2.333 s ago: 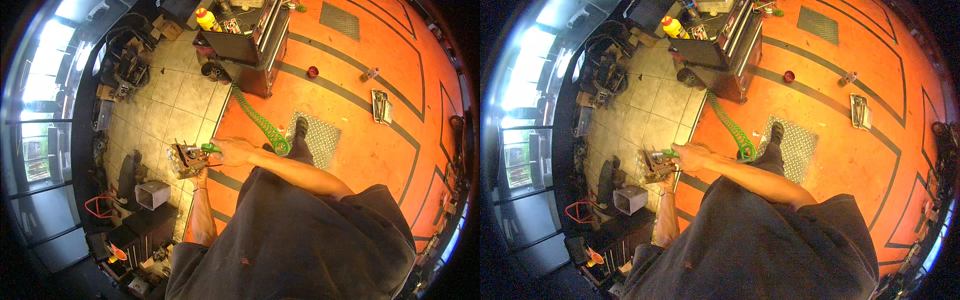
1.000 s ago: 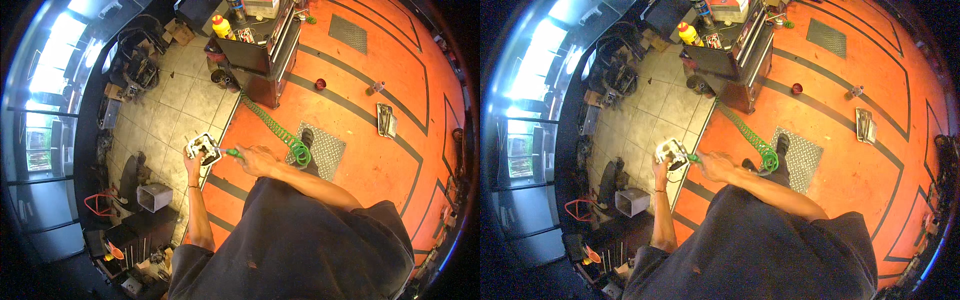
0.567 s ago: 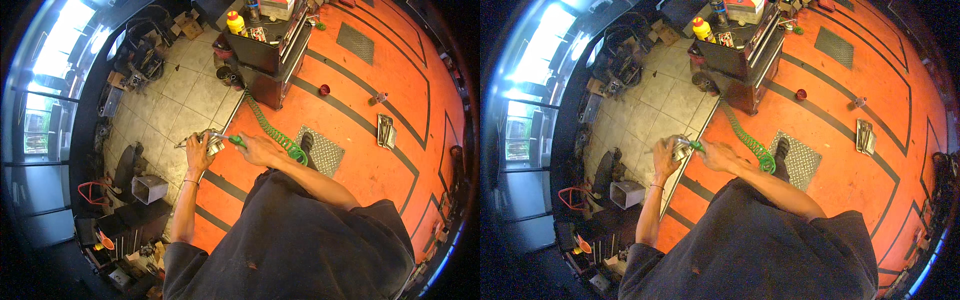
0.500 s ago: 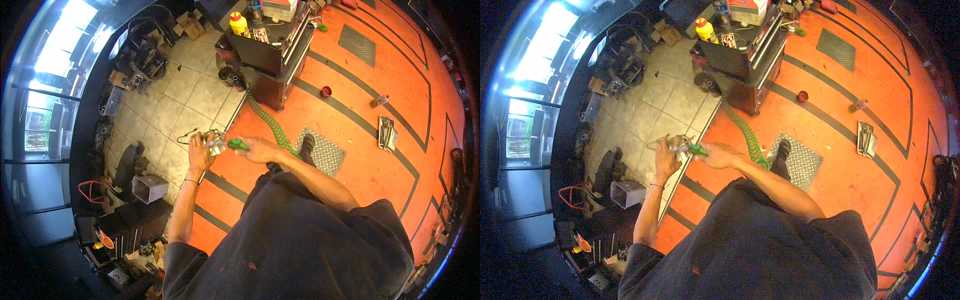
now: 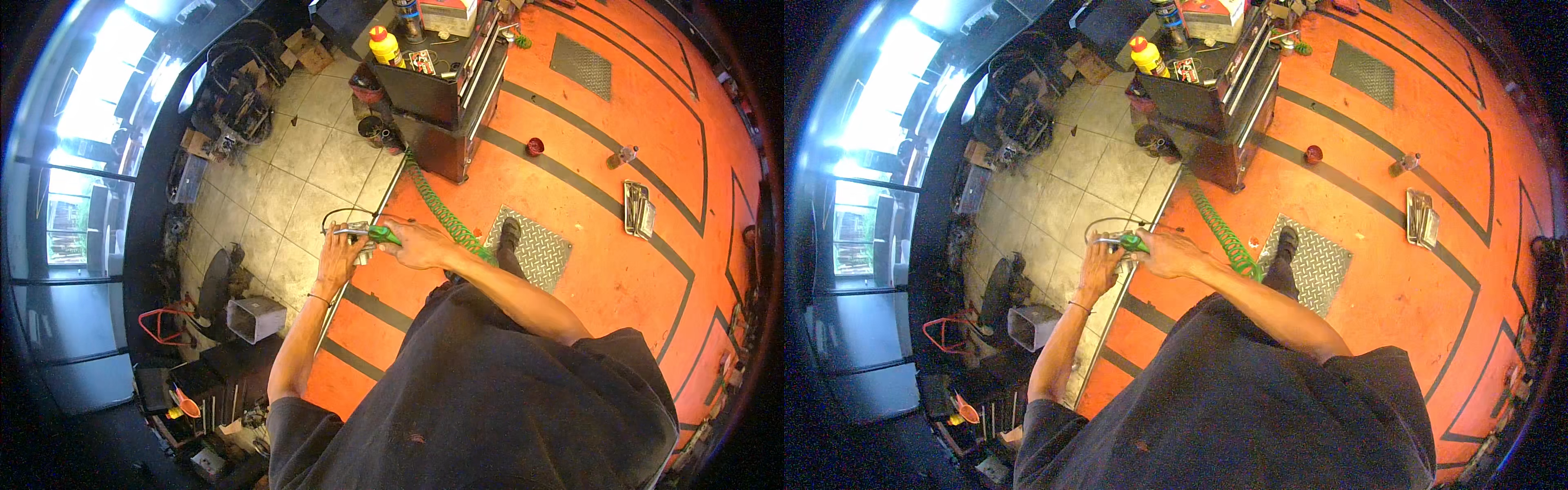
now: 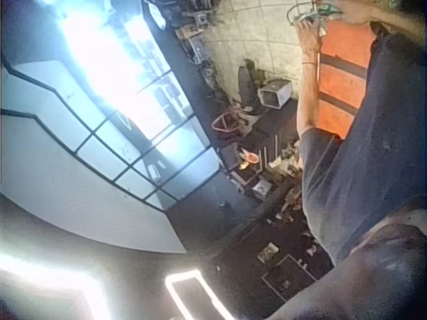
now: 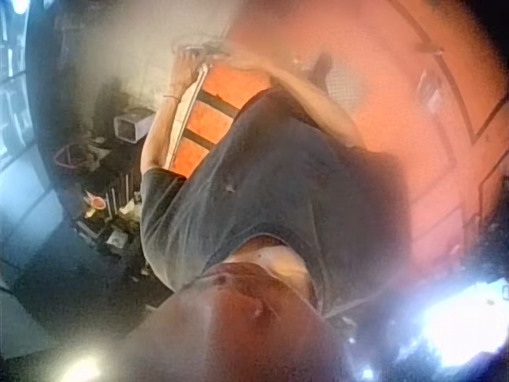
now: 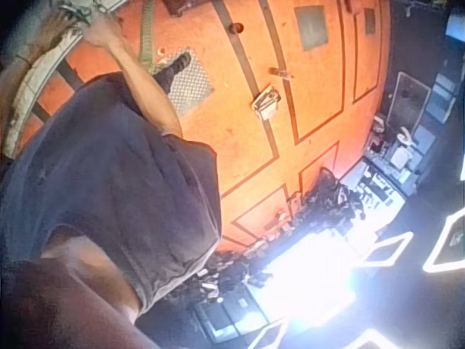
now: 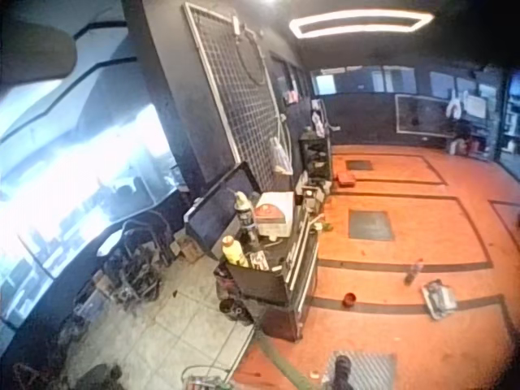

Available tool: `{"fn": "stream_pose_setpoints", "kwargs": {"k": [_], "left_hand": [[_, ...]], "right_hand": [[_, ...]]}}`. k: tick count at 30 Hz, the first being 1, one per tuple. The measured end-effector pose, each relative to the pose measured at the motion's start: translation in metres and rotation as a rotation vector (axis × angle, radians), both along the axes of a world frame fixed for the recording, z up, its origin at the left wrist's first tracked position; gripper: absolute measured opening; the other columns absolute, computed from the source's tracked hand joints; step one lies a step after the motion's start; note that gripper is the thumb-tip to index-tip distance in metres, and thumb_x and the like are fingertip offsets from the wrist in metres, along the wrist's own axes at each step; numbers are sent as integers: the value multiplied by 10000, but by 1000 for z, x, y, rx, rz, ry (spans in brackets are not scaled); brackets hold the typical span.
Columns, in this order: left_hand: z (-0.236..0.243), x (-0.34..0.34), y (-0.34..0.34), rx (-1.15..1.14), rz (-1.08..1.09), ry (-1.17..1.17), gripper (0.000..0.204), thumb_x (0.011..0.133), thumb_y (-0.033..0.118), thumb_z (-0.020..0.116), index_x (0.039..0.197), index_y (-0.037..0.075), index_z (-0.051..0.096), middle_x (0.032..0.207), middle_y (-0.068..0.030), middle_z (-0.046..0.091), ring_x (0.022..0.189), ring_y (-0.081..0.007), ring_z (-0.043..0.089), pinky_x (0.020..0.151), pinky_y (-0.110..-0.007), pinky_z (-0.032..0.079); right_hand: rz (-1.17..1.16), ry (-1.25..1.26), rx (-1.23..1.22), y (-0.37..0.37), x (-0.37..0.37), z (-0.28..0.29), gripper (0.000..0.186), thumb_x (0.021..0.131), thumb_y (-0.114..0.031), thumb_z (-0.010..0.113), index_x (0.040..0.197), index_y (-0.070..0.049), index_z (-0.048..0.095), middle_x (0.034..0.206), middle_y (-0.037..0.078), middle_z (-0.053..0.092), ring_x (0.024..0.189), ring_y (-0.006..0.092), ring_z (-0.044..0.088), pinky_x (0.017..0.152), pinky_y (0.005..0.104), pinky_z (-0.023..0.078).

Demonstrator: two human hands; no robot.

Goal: The person cleans a metallic mechanical part with a green air nozzle, then uses a screwdriver and wrench to adjust internal components. They retrieve a small part from a drawer and continue manipulating the assembly on an orange workshop floor.

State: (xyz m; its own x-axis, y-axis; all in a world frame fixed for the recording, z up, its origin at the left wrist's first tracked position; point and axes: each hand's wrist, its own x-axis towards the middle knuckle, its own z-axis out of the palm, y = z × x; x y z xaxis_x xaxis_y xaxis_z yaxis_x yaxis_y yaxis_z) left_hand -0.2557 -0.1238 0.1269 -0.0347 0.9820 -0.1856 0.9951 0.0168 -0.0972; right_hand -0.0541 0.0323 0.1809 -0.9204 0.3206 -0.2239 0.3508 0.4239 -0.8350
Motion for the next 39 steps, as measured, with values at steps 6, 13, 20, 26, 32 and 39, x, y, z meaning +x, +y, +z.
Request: {"fn": "stream_pose_setpoints", "kwargs": {"k": [6, 13, 20, 26, 32, 39], "left_hand": [[-3, 4, 7, 111, -67, 0, 632, 752, 43, 642, 1344, 211, 499, 1301, -239, 438, 1271, -398, 405, 1165, -517, 246], [0, 1, 28, 84, 2, 110, 745, 685, 142, 758, 1369, 224, 474, 1302, -244, 435, 1254, -420, 410, 1152, -481, 264], [-10, -8, 52, 73, 44, 32, 841, 651, 39, 673, 1429, 209, 403, 1286, -286, 438, 1226, -490, 393, 1068, -503, 323], [-27, -23, 85, 77, 658, -345, 862, 659, 314, 793, 1411, 147, 405, 1182, -240, 529, 1036, -444, 504, 959, -482, 429], [-96, -50, 65, 421, 1110, -1474, 909, 662, 61, 785, 1405, -71, 279, 1184, -188, 576, 1020, -248, 602, 828, -345, 528], [-162, -33, -10, 160, 1207, -1019, 927, 608, 107, 852, 1359, -50, 332, 1226, -211, 566, 1088, -277, 592, 872, -406, 543]], "right_hand": [[106, 4, -49, 1, 1, 0, 483, 952, -388, 510, 1313, -72, 448, 941, 246, 661, 901, 449, 630, 763, 551, 480], [120, -77, -1, -13, 29, 19, 374, 946, -406, 531, 1201, -134, 501, 890, 195, 657, 875, 406, 631, 755, 527, 460], [253, -40, -197, -22, 33, 28, 404, 944, -465, 522, 1179, -137, 518, 880, 201, 649, 871, 417, 622, 772, 526, 453], [109, -7, -54, 17, 54, 1, 496, 963, -440, 508, 1323, -104, 446, 1066, 214, 655, 1013, 421, 611, 857, 491, 478], [-763, 290, 68, 129, 32, 13, 442, 966, -383, 526, 1302, -106, 449, 1010, 250, 651, 951, 454, 621, 788, 495, 497], [-1030, 577, 45, 236, -45, 19, 427, 973, -316, 540, 1309, -75, 438, 1092, 235, 639, 1034, 416, 617, 864, 455, 480]]}}
